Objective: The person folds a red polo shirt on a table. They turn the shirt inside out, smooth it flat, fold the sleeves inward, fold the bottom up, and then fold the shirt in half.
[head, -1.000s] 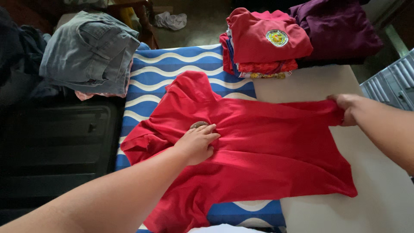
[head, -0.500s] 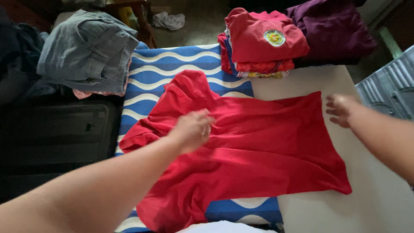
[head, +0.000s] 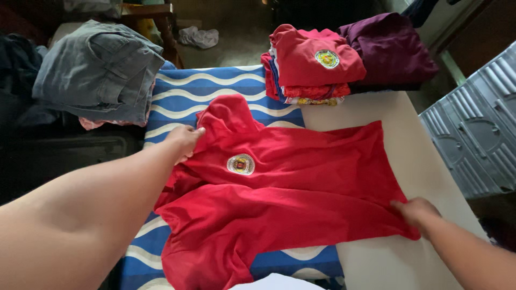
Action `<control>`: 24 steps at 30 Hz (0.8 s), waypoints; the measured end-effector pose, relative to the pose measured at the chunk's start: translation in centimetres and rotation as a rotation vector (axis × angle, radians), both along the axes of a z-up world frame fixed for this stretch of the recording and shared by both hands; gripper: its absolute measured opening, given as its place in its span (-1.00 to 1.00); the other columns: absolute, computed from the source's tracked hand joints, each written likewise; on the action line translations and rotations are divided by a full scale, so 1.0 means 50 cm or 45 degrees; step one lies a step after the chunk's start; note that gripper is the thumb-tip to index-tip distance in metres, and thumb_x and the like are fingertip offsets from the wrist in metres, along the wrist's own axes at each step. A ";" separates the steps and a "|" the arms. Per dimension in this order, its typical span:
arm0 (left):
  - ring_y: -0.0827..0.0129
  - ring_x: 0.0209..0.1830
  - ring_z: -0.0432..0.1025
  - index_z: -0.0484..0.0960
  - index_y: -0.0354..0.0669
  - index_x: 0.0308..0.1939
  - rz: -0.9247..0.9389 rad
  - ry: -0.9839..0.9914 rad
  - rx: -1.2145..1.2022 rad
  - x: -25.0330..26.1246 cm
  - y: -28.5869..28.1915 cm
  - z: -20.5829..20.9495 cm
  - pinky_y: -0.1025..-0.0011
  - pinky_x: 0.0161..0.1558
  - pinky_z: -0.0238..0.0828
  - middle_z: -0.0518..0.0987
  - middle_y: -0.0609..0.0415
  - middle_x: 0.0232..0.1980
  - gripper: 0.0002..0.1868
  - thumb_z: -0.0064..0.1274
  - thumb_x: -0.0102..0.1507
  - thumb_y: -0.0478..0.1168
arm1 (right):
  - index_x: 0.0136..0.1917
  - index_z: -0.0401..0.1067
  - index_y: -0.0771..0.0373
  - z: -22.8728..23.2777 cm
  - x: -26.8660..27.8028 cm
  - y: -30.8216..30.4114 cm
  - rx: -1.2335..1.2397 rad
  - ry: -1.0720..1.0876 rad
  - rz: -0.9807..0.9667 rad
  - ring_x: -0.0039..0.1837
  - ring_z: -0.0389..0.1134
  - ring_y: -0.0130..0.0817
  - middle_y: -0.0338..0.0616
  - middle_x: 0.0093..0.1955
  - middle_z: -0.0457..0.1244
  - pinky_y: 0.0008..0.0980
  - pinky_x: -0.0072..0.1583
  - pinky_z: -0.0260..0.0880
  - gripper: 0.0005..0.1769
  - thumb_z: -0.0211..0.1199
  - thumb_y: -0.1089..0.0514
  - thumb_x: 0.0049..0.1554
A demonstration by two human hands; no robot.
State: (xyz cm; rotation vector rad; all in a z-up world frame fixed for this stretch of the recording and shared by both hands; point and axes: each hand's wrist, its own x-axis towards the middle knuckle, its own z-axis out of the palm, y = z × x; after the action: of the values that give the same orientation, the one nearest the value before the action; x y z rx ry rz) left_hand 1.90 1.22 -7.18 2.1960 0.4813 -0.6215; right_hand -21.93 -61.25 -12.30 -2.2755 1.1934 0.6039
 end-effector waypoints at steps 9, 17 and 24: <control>0.30 -0.76 0.29 0.59 -0.01 0.07 0.199 -0.233 -0.095 -0.010 -0.034 0.056 0.24 -0.69 0.16 0.46 0.08 -0.58 -0.73 -0.01 0.32 -0.10 | 0.46 0.35 0.27 0.028 -0.061 0.004 0.122 -0.372 -0.359 0.33 0.34 -0.03 0.09 0.35 0.30 -0.01 0.27 0.34 -0.47 0.10 -0.04 0.33; 0.26 -0.41 0.46 0.24 0.07 0.46 -0.011 -0.359 -0.154 -0.035 -0.018 0.093 0.27 -0.47 0.35 0.64 -0.09 -0.15 -0.32 0.10 0.28 -0.12 | 0.46 0.32 0.18 0.089 -0.085 0.027 0.209 -0.394 -0.572 0.24 0.36 -0.05 0.01 0.30 0.28 0.04 0.20 0.43 -0.52 0.07 -0.02 0.34; 0.08 0.22 0.52 0.42 -0.22 0.36 -0.601 -0.880 -0.018 -0.324 -0.011 0.082 0.24 0.23 0.43 0.57 -0.20 0.25 -0.31 0.15 0.18 -0.06 | 0.55 0.19 0.25 0.093 -0.134 0.055 0.327 -0.114 -0.454 0.56 0.08 0.04 0.10 0.53 0.08 0.02 0.52 0.05 -0.18 0.19 -0.29 0.25</control>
State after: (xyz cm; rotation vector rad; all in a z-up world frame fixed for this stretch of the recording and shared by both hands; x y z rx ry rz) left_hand -14.29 0.66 -3.06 2.3406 -0.4070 -0.0634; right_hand -28.65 -58.52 -7.66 -1.8031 1.3498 0.4812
